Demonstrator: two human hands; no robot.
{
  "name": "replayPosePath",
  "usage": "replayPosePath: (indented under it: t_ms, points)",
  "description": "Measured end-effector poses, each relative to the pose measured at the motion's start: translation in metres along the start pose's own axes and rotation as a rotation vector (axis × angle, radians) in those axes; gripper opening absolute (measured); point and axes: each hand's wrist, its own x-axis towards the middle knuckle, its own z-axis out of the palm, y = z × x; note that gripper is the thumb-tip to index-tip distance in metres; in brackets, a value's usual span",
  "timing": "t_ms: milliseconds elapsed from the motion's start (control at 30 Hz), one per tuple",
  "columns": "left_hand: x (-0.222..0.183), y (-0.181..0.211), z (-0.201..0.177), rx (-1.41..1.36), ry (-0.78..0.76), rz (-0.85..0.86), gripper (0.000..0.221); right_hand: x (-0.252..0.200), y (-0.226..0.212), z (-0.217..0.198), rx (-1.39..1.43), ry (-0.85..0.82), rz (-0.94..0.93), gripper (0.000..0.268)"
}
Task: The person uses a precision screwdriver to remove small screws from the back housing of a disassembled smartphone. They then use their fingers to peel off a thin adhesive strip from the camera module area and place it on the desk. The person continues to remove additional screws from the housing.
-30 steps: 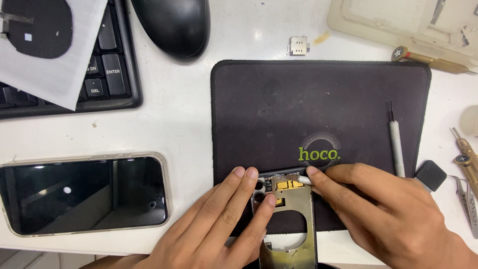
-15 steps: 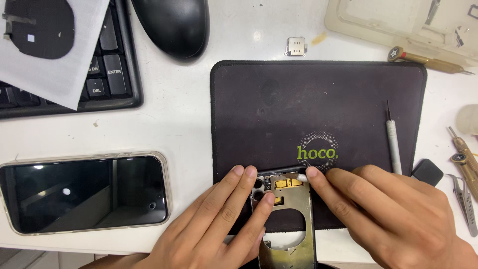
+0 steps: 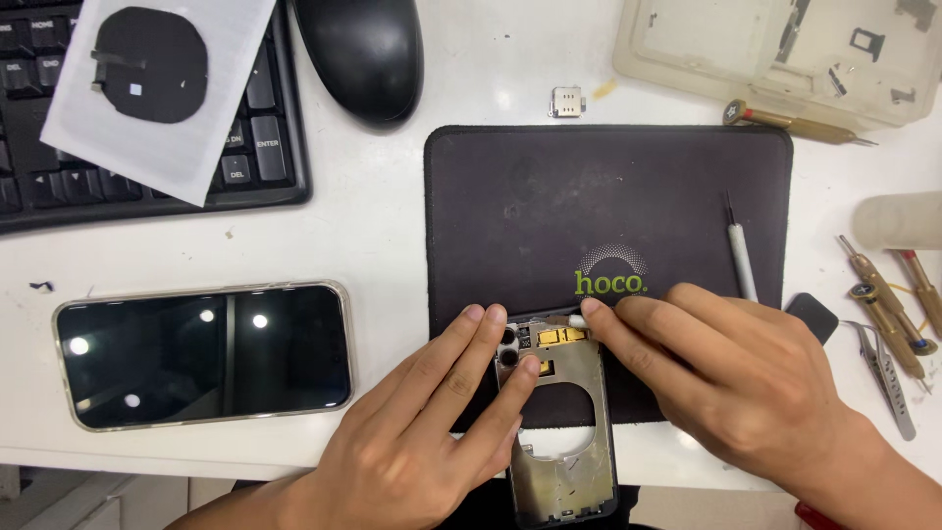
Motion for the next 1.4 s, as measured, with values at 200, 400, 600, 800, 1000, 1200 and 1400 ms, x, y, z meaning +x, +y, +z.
replayPosePath:
  t_ms: [200, 400, 600, 800, 1000, 1200, 1400]
  points:
    - [-0.001, 0.003, -0.001, -0.024, 0.031, -0.025, 0.041, -0.003, -0.004, 0.005, 0.218, -0.002, 0.199, 0.037]
    - [-0.001, 0.010, -0.002, 0.060, 0.046, -0.027, 0.038, -0.003, -0.003, 0.012, 0.362, 0.047, 0.319, 0.025]
    - [0.001, 0.014, -0.001, 0.093, 0.068, -0.013, 0.039, -0.014, -0.017, 0.013, -0.115, 0.184, 0.008, 0.036]
    - [-0.001, 0.013, 0.000, 0.114, 0.064, -0.007, 0.038, -0.018, -0.018, 0.019, -0.138, 0.198, -0.012, 0.038]
    - [-0.001, 0.012, 0.000, 0.103, 0.059, -0.007, 0.039, -0.014, -0.011, 0.022, 0.187, 0.153, 0.156, 0.032]
    - [0.002, 0.011, -0.002, 0.075, 0.046, -0.016, 0.041, -0.016, -0.016, 0.020, 0.039, 0.202, 0.063, 0.038]
    - [0.001, 0.010, -0.001, 0.057, 0.039, -0.015, 0.041, -0.017, -0.021, 0.025, 0.003, 0.199, 0.079, 0.038]
